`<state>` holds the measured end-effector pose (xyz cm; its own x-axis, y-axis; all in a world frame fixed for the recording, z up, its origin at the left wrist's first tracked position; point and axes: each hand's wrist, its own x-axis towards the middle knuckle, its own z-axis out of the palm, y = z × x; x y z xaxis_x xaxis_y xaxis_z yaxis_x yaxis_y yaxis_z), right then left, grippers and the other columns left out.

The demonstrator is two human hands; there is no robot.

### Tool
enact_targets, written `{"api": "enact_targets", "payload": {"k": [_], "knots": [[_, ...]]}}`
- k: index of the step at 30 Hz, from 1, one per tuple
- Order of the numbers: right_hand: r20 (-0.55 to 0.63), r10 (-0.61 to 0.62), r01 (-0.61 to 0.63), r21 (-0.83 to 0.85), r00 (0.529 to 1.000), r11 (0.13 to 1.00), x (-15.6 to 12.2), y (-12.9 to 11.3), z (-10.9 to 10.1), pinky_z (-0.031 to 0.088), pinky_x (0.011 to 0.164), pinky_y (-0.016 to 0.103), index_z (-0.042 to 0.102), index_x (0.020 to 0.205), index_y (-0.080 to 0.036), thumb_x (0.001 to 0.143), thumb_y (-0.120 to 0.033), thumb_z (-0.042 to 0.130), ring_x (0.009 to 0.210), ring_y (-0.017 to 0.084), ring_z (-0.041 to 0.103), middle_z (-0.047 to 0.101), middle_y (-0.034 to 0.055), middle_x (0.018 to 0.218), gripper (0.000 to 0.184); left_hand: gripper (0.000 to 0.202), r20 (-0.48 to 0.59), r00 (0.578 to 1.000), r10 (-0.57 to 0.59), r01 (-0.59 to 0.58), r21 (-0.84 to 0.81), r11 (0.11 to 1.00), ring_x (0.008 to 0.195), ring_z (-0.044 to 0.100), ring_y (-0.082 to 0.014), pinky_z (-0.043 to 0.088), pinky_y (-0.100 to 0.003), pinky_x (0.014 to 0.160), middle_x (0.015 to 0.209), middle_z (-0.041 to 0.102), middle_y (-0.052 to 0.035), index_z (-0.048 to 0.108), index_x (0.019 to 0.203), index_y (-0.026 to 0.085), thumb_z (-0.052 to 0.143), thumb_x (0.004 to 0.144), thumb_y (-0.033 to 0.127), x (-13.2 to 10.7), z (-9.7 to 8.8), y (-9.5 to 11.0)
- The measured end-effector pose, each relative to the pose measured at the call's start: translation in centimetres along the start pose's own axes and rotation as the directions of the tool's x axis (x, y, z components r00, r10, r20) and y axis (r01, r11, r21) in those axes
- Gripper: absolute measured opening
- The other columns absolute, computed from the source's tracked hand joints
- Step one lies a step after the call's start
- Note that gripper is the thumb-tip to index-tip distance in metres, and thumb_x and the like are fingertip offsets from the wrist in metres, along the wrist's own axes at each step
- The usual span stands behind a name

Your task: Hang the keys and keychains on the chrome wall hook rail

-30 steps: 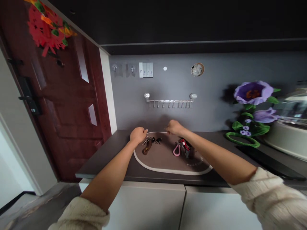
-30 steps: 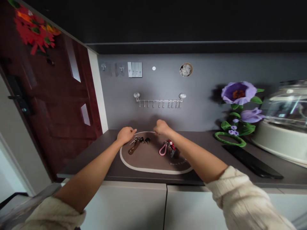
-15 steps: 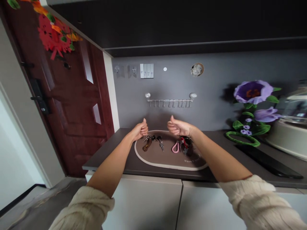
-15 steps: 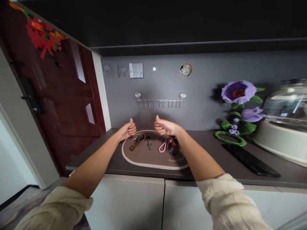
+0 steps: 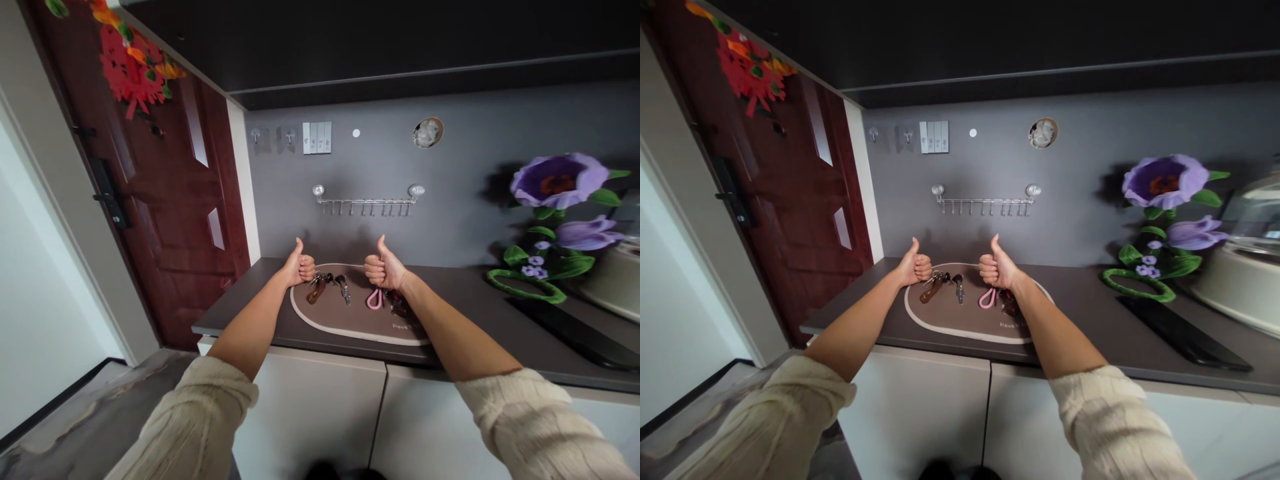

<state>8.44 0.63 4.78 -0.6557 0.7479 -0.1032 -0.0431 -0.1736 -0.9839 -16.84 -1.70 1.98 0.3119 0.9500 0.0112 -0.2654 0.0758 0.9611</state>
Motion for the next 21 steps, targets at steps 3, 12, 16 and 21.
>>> {"api": "enact_targets", "payload": {"k": [3, 12, 16, 21], "knots": [[0.009, -0.015, 0.015, 0.0, 1.0, 1.0, 0.4, -0.5, 0.6, 0.012, 0.031, 0.018, 0.016, 0.049, -0.021, 0.061, -0.078, 0.017, 0.034, 0.005, 0.01, 0.015, -0.0078, 0.039, 0.059, 0.061, -0.052, 0.997, 0.049, -0.047, 0.036, 0.998, 0.03, 0.015, -0.0045, 0.012, -0.021, 0.034, 0.034, 0.016, 0.0052, 0.018, 0.042, 0.02, 0.017, 0.06, 0.078, 0.0, 0.2, 0.2], [-0.191, -0.262, 0.215, -0.236, 0.946, 0.948, 4.0, 0.0, 4.4, 0.028, 0.04, 0.015, 0.051, 0.076, -0.016, 0.074, -0.032, 0.054, 0.038, 0.003, 0.034, 0.042, -0.0064, 0.048, 0.017, 0.024, -0.269, 0.858, 0.438, -0.229, 0.562, 0.795, 0.044, 0.037, -0.005, 0.026, -0.018, 0.044, 0.049, 0.044, 0.0037, 0.052, 0.063, 0.014, 0.06, 0.065, 0.037, 0.6, 0.3, -0.5], [-0.276, -0.382, 0.243, -0.427, 0.882, 0.871, 5.8, 1.7, 5.3, 0.036, 0.05, 0.016, 0.055, 0.079, -0.014, 0.072, -0.017, 0.053, 0.047, 0.004, 0.044, 0.054, -0.0022, 0.06, 0.008, 0.016, -0.223, 0.856, 0.467, -0.118, 0.795, 0.595, 0.056, 0.045, -0.0081, 0.034, -0.02, 0.055, 0.061, 0.055, -0.0003, 0.059, 0.067, 0.013, 0.06, 0.064, 0.028, 0.5, 0.0, -0.8], [-0.226, -0.51, 0.179, -0.758, 0.83, 0.627, 7.0, 3.3, 4.9, 0.039, 0.064, 0.021, 0.06, 0.081, -0.014, 0.069, -0.014, 0.054, 0.062, 0.008, 0.051, 0.061, 0.0021, 0.073, 0.013, 0.022, -0.168, 0.928, 0.332, 0.014, 0.909, 0.418, 0.054, 0.045, -0.0098, 0.034, -0.023, 0.054, 0.059, 0.056, 0.0001, 0.063, 0.069, 0.014, 0.056, 0.066, 0.034, 0.6, -0.8, -1.3]]}}
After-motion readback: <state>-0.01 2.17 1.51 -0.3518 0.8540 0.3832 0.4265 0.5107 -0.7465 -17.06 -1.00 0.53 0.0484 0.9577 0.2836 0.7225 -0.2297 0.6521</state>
